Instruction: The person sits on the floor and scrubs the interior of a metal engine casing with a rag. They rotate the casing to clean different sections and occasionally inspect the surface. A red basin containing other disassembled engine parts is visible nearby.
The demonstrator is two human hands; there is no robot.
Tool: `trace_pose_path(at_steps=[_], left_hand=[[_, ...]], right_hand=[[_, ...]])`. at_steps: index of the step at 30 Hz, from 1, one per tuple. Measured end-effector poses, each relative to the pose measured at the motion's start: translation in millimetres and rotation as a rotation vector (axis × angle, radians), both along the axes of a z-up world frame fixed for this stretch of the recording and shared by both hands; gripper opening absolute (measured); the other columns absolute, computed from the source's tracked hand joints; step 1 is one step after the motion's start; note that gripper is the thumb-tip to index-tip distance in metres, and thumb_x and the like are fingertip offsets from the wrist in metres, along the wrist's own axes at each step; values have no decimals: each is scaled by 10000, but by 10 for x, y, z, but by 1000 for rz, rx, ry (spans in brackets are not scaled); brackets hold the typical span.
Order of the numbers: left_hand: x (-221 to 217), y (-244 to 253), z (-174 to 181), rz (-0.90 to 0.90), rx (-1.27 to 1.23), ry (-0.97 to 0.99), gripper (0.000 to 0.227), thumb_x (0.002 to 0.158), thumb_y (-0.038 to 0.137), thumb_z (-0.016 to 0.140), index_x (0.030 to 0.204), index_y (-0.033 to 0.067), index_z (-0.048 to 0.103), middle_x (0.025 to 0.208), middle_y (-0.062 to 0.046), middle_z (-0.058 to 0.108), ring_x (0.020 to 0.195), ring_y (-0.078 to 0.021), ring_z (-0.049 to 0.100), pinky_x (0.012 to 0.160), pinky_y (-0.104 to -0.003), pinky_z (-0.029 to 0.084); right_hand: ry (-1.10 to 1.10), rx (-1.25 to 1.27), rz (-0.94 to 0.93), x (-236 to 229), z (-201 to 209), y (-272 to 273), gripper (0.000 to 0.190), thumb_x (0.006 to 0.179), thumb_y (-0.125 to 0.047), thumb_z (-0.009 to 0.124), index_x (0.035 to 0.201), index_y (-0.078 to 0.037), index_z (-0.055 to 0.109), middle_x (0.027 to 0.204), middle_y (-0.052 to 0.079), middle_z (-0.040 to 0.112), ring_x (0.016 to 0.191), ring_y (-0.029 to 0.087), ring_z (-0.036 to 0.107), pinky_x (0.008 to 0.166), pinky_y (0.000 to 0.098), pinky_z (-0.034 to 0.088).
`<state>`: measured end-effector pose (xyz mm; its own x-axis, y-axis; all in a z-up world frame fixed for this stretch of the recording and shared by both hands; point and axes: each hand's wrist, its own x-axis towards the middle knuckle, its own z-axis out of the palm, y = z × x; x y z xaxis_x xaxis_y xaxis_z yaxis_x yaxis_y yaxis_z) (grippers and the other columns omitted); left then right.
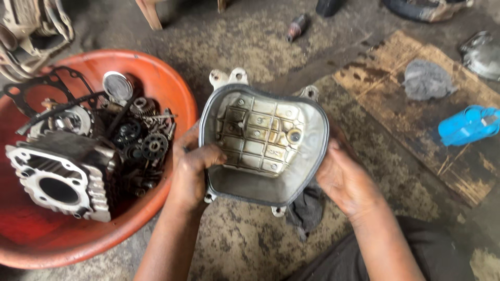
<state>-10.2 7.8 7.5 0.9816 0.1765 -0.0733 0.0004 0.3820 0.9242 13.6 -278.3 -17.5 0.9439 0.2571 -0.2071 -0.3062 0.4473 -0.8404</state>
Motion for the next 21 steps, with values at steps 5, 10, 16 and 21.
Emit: trace_pose_path(at_steps=[5,10,16,21], left_hand=[[9,37,-368,72,60,-147,119,699,88,585,727,-12,642,818,-67,662,757,-159,624,729,-254,506],[3,15,-470,89,-444,98,251,634,28,567,863,-16,660,780,-75,624,696,-185,587,666,-302,495],[27,83,-332,42,-402,-8,301,615,66,570,883,-36,657,765,-77,629,700,-191,584,663,-299,492],[-20,69,-5,17,-149,-67,423,622,63,614,1014,-82,673,871,-100,630,786,-195,574,699,-297,482]], right_hand=[[-219,-1624,418,9,-507,176,537,929,-441,682,1390,-196,560,1408,91,599,1248,273,583,1081,429,440],[-267,-1348,367,-111,-578,340,629,722,-383,824,1278,-149,646,1279,77,708,1176,226,659,1001,384,527],[-119,-1005,91,87,-815,119,482,799,-329,737,1186,-43,752,1177,155,787,1060,260,749,905,388,593],[370,-184,-360,252,-370,-309,460,988,-349,416,1303,-72,606,1198,205,661,1038,307,624,793,429,568]])
